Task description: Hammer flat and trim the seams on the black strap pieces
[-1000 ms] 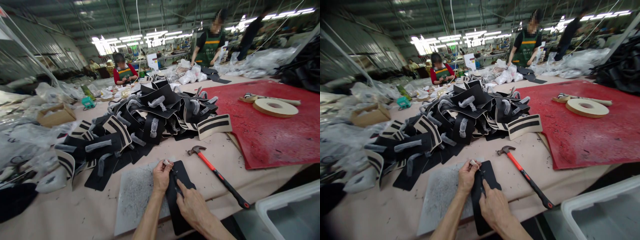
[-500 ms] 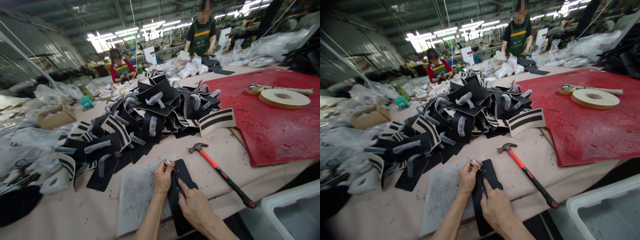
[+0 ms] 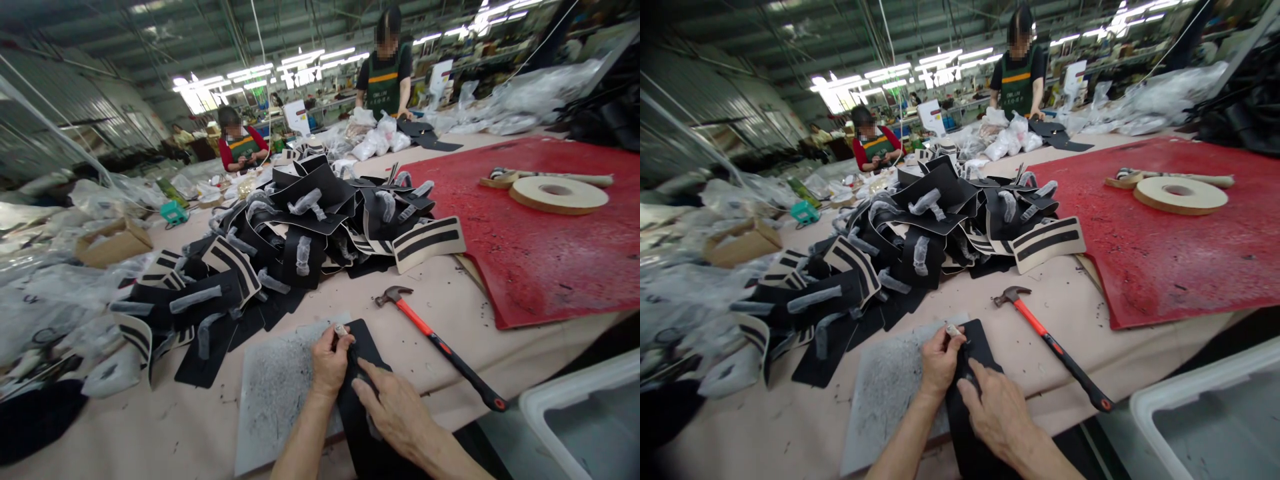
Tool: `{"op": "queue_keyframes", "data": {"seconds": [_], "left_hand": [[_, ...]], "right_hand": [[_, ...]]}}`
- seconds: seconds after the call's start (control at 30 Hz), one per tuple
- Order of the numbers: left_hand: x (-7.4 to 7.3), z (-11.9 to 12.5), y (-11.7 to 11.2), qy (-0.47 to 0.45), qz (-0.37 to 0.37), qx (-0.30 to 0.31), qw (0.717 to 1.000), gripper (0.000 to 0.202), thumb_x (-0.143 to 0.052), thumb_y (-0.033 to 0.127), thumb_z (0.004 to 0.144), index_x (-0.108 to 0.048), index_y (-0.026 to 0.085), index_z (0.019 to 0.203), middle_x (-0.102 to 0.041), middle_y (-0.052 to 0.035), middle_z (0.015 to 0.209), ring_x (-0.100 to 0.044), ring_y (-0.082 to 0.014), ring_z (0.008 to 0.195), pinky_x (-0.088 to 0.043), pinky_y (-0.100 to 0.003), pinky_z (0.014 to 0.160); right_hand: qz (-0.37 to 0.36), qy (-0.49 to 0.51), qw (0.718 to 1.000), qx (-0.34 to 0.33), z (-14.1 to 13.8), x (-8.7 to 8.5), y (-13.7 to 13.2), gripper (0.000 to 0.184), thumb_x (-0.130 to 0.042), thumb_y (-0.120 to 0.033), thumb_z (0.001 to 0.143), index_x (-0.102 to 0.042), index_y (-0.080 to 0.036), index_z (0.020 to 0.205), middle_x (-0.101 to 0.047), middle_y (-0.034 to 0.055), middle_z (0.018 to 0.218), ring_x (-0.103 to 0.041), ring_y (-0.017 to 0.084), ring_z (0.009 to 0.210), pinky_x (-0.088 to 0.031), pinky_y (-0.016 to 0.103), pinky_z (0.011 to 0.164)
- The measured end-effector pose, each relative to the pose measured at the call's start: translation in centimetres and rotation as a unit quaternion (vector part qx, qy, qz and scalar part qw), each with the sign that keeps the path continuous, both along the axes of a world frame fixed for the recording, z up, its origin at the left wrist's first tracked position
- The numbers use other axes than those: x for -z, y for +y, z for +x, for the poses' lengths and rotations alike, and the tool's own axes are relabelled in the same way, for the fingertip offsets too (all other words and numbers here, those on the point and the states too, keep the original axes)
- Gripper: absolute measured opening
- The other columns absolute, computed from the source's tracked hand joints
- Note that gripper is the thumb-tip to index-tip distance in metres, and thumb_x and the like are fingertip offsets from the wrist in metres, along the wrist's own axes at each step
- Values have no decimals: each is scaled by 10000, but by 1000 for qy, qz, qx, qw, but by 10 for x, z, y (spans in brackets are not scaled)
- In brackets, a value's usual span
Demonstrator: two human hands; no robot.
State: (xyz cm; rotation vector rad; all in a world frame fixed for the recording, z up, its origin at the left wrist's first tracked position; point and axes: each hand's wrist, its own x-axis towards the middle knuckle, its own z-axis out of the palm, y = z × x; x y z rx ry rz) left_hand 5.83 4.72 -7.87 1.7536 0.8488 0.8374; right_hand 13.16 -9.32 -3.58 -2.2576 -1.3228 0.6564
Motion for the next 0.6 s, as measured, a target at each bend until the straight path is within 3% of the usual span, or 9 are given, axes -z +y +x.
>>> {"op": "queue_keyframes", "data": {"seconds": [0.1,0.23,0.3,0.4,0.5,0.6], "left_hand": [[-4,-3,0,6,33,20,999,147,-636,254,832,-732,201,931,-770,-56,905,-712,-209,800,-555,-322,785],[-7,-3,2,4,18,39,999,146,-625,224,816,-731,198,914,-767,-54,915,-709,-211,817,-549,-325,801],[-8,-1,3,7,10,30,999,145,-623,229,816,-728,197,911,-766,-49,900,-707,-208,811,-545,-315,786],[-7,2,3,15,11,6,1000,122,-619,245,827,-721,196,874,-762,-42,856,-703,-204,790,-531,-300,759],[-6,3,1,15,24,0,1000,121,-622,260,837,-718,198,876,-759,-40,845,-701,-204,782,-519,-295,749],[-5,0,-2,5,48,20,999,127,-616,233,843,-723,201,903,-756,-37,854,-698,-200,793,-514,-292,761]], "right_hand": [[46,-115,990,64,34,6,-12,436,-386,-418,984,-559,-144,1277,-628,153,1149,-593,264,1041,-450,359,880],[-20,-287,949,128,87,25,-33,322,-504,-292,906,-559,-113,1169,-579,204,1115,-542,314,966,-432,414,790],[-41,-225,962,150,105,33,-41,198,-481,-230,893,-571,-121,1032,-588,186,992,-540,286,883,-413,390,742],[-27,-38,981,188,115,32,-43,69,-458,-177,847,-524,-161,837,-580,103,803,-537,203,730,-407,322,667],[-28,80,980,181,109,16,-37,107,-415,-202,821,-467,-201,728,-535,12,617,-506,141,537,-387,247,508],[-18,165,971,173,92,-9,-30,172,-347,-290,871,-439,-218,746,-538,-13,608,-471,113,438,-358,219,407]]}}
